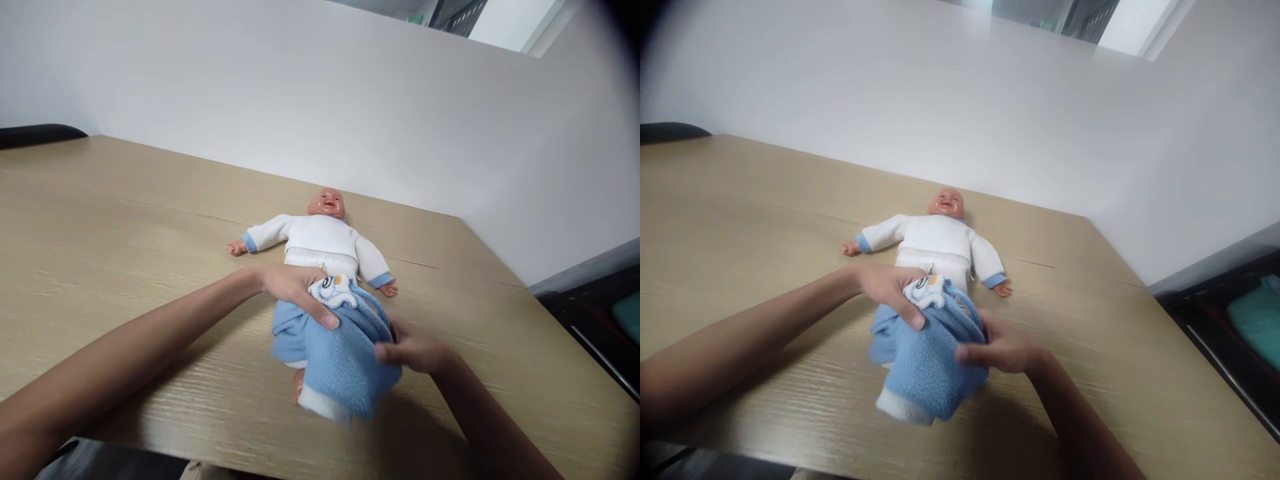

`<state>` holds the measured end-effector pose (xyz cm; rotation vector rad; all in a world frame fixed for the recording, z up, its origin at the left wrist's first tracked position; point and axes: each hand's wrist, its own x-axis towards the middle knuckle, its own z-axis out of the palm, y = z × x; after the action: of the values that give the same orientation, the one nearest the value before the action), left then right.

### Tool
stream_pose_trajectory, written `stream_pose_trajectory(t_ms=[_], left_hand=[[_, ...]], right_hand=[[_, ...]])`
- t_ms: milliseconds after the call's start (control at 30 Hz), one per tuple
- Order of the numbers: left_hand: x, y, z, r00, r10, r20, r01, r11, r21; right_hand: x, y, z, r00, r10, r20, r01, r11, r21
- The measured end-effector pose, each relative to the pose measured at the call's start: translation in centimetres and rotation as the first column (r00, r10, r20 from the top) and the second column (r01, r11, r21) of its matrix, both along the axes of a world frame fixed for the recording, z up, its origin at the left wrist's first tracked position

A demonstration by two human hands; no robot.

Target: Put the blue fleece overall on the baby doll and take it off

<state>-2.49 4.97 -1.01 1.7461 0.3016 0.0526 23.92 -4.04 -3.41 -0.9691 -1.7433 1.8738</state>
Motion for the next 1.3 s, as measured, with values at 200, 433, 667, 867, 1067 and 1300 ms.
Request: stream_pose_trajectory(t_ms=[200, 433, 667, 867, 1067, 1300], left_hand=[[0.1, 0.0, 0.4, 0.998, -0.069, -0.007, 0.069, 0.997, -0.042], [-0.1, 0.0, 0.5, 0.991, -0.126, -0.047, 0.121, 0.988, -0.092], [-0.6, 0.5, 0.5, 0.992, -0.123, -0.028, 0.121, 0.991, -0.055], [-0.5, 0.3, 0.8, 0.998, -0.039, 0.042, 0.039, 0.999, -0.013], [-0.4, 0.1, 0.9, 1.000, -0.022, -0.022, 0.021, 0.999, -0.024], [-0.4, -0.3, 1.6, 0.996, 0.054, -0.069, -0.057, 0.998, -0.034]], right_hand=[[0.1, -0.5, 0.2, 0.999, 0.049, -0.009, -0.049, 0.999, -0.016], [0.7, -0.2, -2.8, 0.967, -0.242, -0.086, 0.237, 0.970, -0.060], [-0.4, -0.3, -0.9, 0.993, -0.056, -0.107, 0.060, 0.997, 0.039], [-0.2, -0.1, 0.7, 0.959, 0.278, -0.052, -0.281, 0.958, -0.057], [-0.4, -0.5, 0.0, 0.988, 0.063, -0.140, -0.069, 0.997, -0.036], [0.1, -0.3, -1.7, 0.970, -0.236, -0.062, 0.236, 0.972, -0.013]])
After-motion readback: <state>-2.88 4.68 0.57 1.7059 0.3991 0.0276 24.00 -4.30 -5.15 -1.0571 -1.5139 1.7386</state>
